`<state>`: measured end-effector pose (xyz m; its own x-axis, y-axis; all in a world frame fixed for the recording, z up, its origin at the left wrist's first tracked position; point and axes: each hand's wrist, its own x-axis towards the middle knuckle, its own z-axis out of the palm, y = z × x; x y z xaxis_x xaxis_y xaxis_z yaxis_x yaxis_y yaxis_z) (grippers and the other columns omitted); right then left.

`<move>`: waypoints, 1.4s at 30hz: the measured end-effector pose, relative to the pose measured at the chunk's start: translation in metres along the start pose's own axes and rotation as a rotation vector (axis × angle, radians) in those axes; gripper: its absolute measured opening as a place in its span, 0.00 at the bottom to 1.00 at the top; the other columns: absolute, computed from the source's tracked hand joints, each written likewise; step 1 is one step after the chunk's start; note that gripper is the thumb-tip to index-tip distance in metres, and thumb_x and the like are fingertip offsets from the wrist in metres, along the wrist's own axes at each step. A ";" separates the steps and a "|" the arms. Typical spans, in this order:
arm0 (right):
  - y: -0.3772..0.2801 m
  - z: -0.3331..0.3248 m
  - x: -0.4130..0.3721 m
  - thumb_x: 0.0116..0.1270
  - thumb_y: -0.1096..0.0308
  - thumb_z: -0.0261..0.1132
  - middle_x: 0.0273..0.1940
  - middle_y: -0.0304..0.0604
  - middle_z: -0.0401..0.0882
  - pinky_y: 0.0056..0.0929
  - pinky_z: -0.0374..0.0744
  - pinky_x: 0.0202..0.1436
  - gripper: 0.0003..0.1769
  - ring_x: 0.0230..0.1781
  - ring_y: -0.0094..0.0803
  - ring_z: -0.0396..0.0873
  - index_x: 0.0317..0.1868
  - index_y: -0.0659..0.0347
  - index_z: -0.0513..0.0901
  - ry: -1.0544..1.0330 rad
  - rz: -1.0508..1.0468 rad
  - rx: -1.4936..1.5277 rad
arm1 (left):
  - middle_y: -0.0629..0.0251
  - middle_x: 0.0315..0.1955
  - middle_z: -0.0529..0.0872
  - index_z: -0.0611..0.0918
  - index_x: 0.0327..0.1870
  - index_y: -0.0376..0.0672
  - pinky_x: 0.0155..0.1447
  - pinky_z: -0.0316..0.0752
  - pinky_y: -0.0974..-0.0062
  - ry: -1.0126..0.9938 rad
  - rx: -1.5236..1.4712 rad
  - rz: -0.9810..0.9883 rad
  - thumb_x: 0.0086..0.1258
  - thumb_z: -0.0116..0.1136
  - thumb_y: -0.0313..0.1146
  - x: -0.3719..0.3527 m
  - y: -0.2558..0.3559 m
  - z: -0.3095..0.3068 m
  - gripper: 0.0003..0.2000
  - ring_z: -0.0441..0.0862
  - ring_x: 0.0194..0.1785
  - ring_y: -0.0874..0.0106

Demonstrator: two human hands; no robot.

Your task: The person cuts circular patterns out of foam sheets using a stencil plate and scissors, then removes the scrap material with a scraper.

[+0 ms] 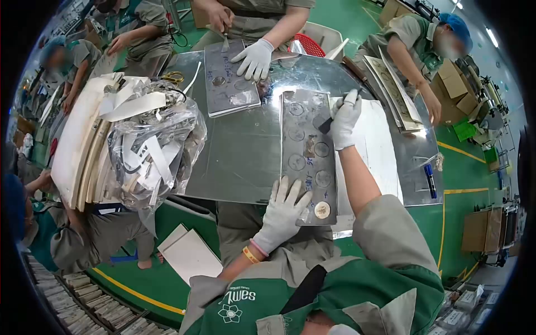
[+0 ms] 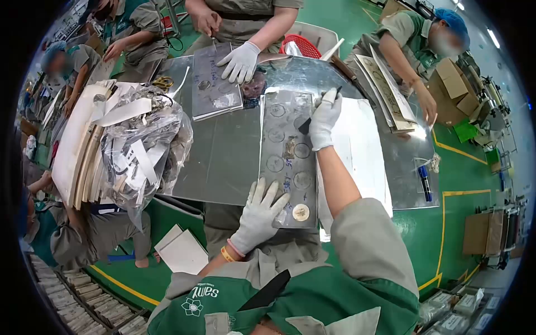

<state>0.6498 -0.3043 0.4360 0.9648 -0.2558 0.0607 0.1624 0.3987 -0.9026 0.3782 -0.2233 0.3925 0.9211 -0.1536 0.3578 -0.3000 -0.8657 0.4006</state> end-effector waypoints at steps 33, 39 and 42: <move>0.044 -0.010 0.026 0.76 0.49 0.53 0.19 0.30 0.64 0.22 0.56 0.13 0.17 0.12 0.18 0.57 0.37 0.53 0.70 0.035 -0.058 -0.068 | 0.49 0.63 0.71 0.78 0.58 0.45 0.71 0.55 0.38 0.000 -0.082 0.028 0.51 0.65 0.35 0.005 0.001 0.003 0.28 0.64 0.69 0.47; 0.055 0.002 0.020 0.77 0.51 0.53 0.24 0.28 0.65 0.18 0.60 0.15 0.13 0.17 0.16 0.62 0.45 0.52 0.71 -0.258 0.199 -0.193 | 0.46 0.62 0.70 0.77 0.57 0.41 0.73 0.52 0.39 0.001 -0.120 0.041 0.54 0.62 0.33 0.005 -0.003 -0.002 0.26 0.61 0.71 0.48; 0.047 0.010 0.014 0.77 0.52 0.53 0.23 0.28 0.63 0.19 0.58 0.14 0.13 0.16 0.16 0.60 0.42 0.53 0.70 -0.282 0.211 -0.204 | 0.47 0.63 0.69 0.77 0.58 0.42 0.73 0.52 0.39 0.000 -0.124 0.044 0.52 0.62 0.32 0.007 -0.003 0.000 0.27 0.61 0.72 0.49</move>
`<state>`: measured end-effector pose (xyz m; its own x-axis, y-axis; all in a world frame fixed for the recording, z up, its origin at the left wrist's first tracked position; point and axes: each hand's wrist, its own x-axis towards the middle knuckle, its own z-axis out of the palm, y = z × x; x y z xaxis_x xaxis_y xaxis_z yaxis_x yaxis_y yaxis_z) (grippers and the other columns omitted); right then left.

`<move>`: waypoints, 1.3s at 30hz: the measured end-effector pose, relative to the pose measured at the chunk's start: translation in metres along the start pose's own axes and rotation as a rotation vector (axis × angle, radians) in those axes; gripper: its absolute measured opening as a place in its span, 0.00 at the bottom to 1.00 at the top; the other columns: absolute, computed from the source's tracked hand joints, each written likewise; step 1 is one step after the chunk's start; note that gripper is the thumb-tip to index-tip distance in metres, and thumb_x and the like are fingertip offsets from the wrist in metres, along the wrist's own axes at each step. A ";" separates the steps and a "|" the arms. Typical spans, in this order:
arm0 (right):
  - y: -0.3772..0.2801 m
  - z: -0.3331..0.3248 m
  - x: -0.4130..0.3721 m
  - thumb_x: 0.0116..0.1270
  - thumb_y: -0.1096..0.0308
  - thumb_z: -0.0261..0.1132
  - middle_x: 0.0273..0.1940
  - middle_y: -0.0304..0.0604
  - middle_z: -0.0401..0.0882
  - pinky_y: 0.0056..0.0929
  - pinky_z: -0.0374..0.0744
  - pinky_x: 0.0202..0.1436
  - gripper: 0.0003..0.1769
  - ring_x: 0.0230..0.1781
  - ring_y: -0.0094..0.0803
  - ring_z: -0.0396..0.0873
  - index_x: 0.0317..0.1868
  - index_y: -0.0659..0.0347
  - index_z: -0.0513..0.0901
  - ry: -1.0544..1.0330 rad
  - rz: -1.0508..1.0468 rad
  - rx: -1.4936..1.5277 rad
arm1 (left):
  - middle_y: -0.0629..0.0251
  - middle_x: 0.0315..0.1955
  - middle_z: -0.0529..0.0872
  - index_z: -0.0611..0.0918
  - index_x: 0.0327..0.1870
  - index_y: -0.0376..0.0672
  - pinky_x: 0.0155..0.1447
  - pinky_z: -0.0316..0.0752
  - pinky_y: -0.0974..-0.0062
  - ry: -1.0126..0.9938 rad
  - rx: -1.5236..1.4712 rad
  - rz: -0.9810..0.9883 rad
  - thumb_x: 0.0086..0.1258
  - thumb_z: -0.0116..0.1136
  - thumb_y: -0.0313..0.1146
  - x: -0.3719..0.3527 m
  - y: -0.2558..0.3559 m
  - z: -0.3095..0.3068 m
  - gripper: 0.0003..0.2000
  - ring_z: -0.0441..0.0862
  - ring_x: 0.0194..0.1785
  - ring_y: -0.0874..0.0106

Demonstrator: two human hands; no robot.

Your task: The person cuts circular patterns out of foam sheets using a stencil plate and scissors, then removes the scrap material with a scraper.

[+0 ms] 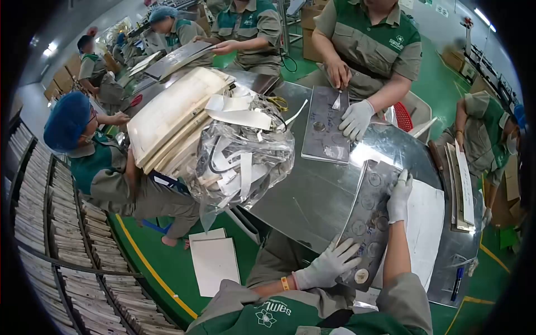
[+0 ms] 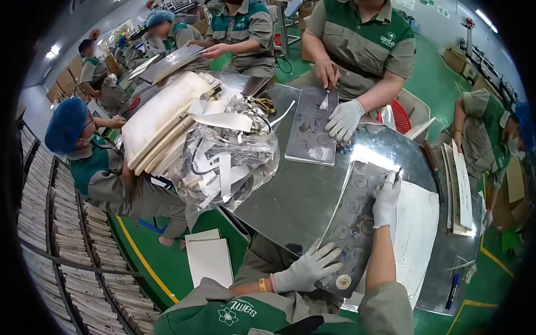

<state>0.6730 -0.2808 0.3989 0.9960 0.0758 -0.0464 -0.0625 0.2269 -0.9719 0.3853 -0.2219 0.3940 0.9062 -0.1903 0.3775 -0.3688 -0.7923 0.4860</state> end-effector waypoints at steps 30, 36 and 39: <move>-0.024 -0.017 -0.175 0.53 0.69 0.65 0.38 0.49 0.74 0.50 0.69 0.59 0.13 0.48 0.50 0.72 0.39 0.59 0.75 -0.949 -0.929 -1.083 | 0.44 0.65 0.67 0.74 0.64 0.42 0.77 0.43 0.41 -0.179 0.068 -0.089 0.58 0.58 0.38 -0.013 -0.002 0.017 0.29 0.56 0.73 0.45; -0.018 -0.027 -0.200 0.53 0.71 0.64 0.42 0.48 0.76 0.54 0.60 0.73 0.13 0.54 0.47 0.73 0.41 0.58 0.77 -0.958 -0.898 -1.231 | 0.45 0.62 0.73 0.70 0.67 0.34 0.78 0.41 0.45 -0.253 0.202 -0.065 0.61 0.55 0.44 -0.013 -0.005 0.018 0.33 0.58 0.74 0.49; -0.037 -0.022 -0.218 0.52 0.74 0.63 0.45 0.48 0.78 0.52 0.65 0.70 0.17 0.55 0.48 0.74 0.45 0.59 0.78 -1.117 -0.897 -1.152 | 0.47 0.60 0.75 0.72 0.64 0.36 0.76 0.48 0.46 0.044 -0.174 -0.109 0.60 0.57 0.42 -0.026 -0.012 0.044 0.31 0.63 0.70 0.49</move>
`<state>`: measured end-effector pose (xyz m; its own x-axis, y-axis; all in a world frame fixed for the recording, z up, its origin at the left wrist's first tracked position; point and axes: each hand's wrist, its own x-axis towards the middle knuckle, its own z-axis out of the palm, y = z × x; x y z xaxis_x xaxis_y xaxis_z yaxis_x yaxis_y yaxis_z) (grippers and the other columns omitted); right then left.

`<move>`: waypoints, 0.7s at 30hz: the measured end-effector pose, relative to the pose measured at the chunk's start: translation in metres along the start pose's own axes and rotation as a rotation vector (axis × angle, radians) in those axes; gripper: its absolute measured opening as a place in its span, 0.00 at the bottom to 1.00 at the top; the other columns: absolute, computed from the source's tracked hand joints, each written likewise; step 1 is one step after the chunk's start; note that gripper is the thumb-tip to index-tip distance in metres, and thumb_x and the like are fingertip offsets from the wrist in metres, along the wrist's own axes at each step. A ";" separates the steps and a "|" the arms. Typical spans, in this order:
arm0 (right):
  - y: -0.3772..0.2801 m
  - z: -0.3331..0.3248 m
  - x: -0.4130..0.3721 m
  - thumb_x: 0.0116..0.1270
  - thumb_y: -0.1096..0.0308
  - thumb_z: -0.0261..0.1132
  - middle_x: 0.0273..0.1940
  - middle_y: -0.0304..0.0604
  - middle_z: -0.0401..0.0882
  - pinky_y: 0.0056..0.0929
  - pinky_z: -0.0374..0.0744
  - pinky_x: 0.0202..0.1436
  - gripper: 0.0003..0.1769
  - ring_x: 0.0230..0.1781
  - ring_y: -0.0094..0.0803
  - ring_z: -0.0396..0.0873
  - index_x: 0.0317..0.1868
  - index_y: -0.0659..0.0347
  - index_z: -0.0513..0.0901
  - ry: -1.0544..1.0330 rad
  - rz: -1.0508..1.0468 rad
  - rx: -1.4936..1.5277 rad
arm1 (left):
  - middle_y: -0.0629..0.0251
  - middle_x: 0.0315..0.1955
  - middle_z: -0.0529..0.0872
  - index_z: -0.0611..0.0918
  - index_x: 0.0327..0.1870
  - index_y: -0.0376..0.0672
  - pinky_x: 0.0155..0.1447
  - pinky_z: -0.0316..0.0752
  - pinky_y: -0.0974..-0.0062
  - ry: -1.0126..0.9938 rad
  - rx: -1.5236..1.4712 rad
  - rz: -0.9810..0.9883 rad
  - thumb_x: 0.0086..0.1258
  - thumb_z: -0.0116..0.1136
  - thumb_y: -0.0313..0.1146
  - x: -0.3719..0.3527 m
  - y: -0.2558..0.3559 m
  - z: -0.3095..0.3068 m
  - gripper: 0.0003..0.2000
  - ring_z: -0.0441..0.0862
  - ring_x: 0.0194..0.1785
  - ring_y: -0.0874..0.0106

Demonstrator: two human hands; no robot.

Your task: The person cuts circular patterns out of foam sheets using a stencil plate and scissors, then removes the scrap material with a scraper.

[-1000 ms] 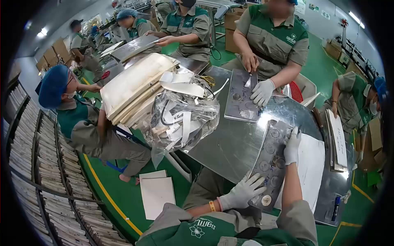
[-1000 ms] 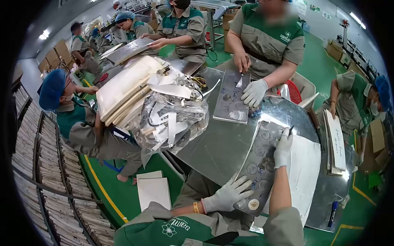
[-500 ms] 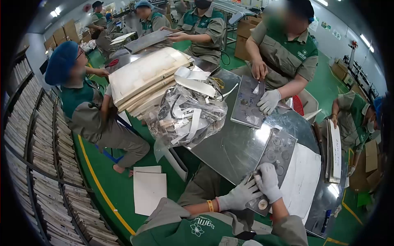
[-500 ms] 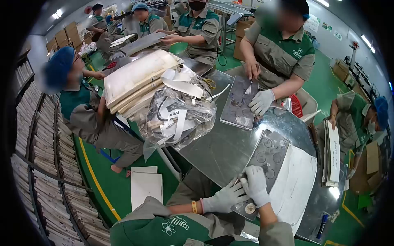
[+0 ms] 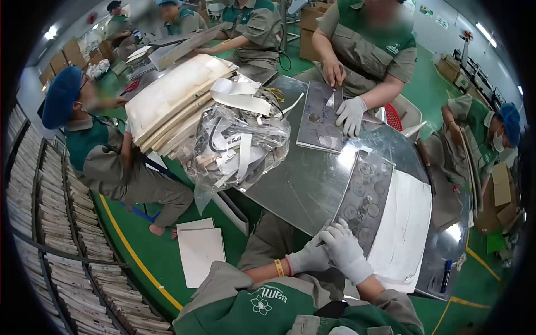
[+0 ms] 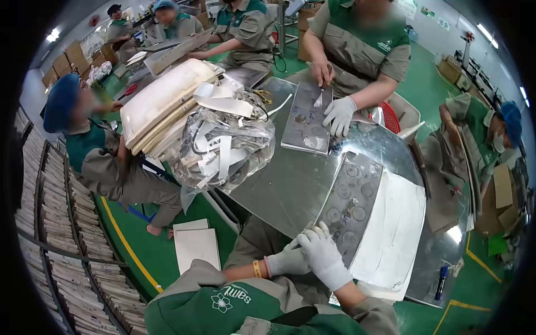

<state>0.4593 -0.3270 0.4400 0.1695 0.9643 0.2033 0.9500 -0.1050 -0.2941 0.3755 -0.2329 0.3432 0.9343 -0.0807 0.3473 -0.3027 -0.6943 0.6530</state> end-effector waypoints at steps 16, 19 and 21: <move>0.155 -0.063 0.043 0.75 0.64 0.57 0.29 0.34 0.69 0.23 0.75 0.31 0.07 0.27 0.21 0.70 0.48 0.53 0.71 1.377 0.577 1.443 | 0.50 0.62 0.72 0.78 0.59 0.48 0.72 0.53 0.39 -0.024 0.259 0.108 0.49 0.67 0.35 0.026 0.026 -0.035 0.30 0.65 0.69 0.48; 0.174 -0.046 0.058 0.77 0.58 0.56 0.26 0.32 0.67 0.17 0.64 0.18 0.09 0.18 0.16 0.62 0.45 0.52 0.70 1.231 0.725 1.168 | 0.50 0.62 0.72 0.79 0.58 0.48 0.72 0.54 0.39 -0.013 0.265 0.107 0.47 0.67 0.35 0.025 0.026 -0.035 0.30 0.65 0.69 0.48; 0.190 -0.044 0.067 0.77 0.52 0.53 0.22 0.30 0.64 0.18 0.58 0.16 0.14 0.15 0.16 0.58 0.41 0.53 0.70 1.202 0.759 1.113 | 0.50 0.62 0.72 0.79 0.58 0.48 0.72 0.54 0.38 -0.023 0.261 0.095 0.47 0.67 0.34 0.025 0.026 -0.035 0.30 0.65 0.69 0.48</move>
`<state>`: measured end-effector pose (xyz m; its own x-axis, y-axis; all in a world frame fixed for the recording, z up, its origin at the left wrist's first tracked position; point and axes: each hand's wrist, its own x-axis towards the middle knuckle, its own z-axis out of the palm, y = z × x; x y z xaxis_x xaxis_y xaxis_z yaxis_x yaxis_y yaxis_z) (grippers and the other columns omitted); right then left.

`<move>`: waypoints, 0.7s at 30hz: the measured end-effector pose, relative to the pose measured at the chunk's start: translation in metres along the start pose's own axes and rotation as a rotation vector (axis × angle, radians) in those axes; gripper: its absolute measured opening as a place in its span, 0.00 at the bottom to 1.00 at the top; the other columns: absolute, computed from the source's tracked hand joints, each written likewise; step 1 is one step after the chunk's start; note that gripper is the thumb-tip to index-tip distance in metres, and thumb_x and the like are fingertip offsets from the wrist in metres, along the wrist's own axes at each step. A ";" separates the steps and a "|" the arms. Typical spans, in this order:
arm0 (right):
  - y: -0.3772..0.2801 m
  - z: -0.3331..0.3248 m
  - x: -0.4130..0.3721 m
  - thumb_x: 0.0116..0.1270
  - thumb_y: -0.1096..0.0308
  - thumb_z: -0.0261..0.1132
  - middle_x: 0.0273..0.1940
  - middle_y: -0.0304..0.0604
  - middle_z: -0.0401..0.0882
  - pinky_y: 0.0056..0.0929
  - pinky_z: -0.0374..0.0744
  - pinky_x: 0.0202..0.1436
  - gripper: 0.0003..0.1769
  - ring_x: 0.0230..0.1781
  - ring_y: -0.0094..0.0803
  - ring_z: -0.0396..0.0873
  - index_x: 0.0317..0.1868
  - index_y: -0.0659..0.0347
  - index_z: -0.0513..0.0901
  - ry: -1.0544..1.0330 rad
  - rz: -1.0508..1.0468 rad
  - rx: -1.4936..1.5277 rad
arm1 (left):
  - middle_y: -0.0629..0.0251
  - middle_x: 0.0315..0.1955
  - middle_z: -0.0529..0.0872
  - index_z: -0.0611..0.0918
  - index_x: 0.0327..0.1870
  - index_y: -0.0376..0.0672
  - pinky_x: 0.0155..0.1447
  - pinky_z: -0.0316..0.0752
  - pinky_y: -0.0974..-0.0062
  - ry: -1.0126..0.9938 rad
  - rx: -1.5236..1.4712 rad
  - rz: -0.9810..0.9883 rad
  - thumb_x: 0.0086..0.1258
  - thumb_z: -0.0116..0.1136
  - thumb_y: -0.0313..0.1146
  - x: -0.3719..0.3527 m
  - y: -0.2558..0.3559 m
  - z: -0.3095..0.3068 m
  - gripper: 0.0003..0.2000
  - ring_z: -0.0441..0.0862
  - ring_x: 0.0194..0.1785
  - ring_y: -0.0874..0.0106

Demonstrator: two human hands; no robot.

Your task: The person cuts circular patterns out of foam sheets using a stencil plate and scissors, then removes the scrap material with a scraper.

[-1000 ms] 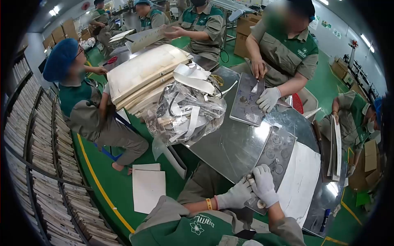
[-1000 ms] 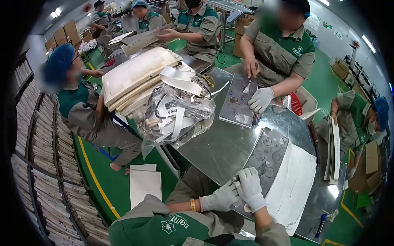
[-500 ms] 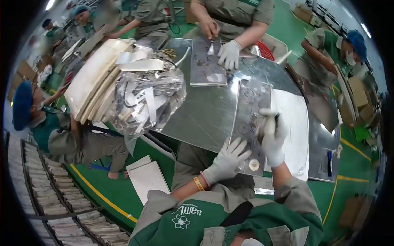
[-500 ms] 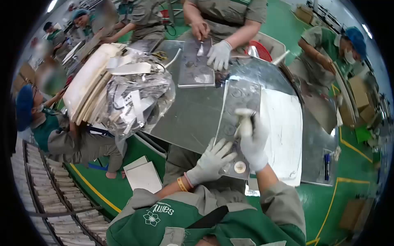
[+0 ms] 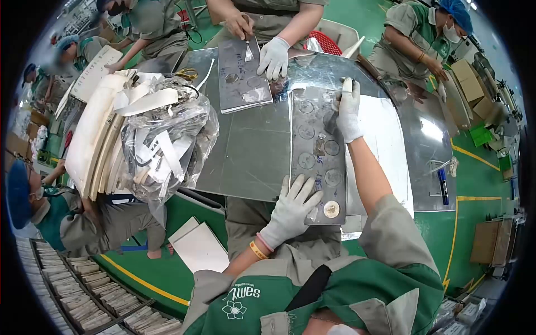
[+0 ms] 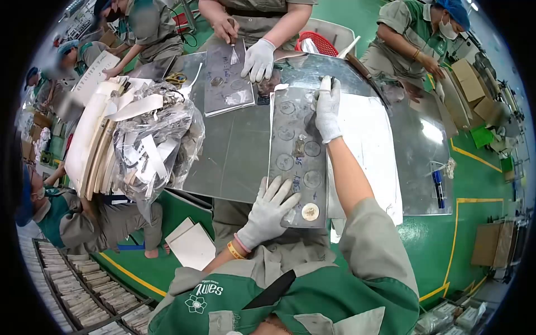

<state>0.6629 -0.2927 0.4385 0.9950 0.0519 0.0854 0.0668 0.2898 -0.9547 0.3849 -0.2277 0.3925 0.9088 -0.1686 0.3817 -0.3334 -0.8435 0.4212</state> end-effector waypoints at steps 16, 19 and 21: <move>0.011 -0.002 -0.023 0.76 0.51 0.54 0.20 0.31 0.64 0.21 0.59 0.16 0.17 0.14 0.18 0.58 0.37 0.55 0.69 -0.131 0.078 0.169 | 0.49 0.62 0.72 0.79 0.57 0.48 0.72 0.51 0.35 -0.025 -0.018 -0.004 0.49 0.66 0.36 0.005 0.003 -0.001 0.28 0.64 0.69 0.48; 0.003 0.009 -0.071 0.73 0.59 0.58 0.24 0.37 0.68 0.25 0.69 0.26 0.12 0.22 0.24 0.69 0.38 0.58 0.72 -0.257 -0.334 -0.186 | 0.49 0.62 0.71 0.79 0.58 0.47 0.73 0.50 0.37 -0.015 0.000 0.001 0.50 0.66 0.35 0.003 0.002 0.002 0.28 0.64 0.69 0.48; 0.002 0.005 -0.100 0.70 0.66 0.60 0.29 0.42 0.71 0.29 0.73 0.36 0.07 0.30 0.29 0.75 0.39 0.61 0.74 -0.555 -0.625 -0.510 | 0.49 0.62 0.71 0.78 0.58 0.47 0.73 0.50 0.37 -0.012 -0.026 -0.014 0.50 0.66 0.35 0.002 0.004 0.000 0.28 0.63 0.69 0.48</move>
<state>0.5634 -0.2928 0.4289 0.6014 0.5098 0.6152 0.7243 -0.0229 -0.6891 0.3855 -0.2313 0.3949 0.9164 -0.1630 0.3657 -0.3268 -0.8322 0.4479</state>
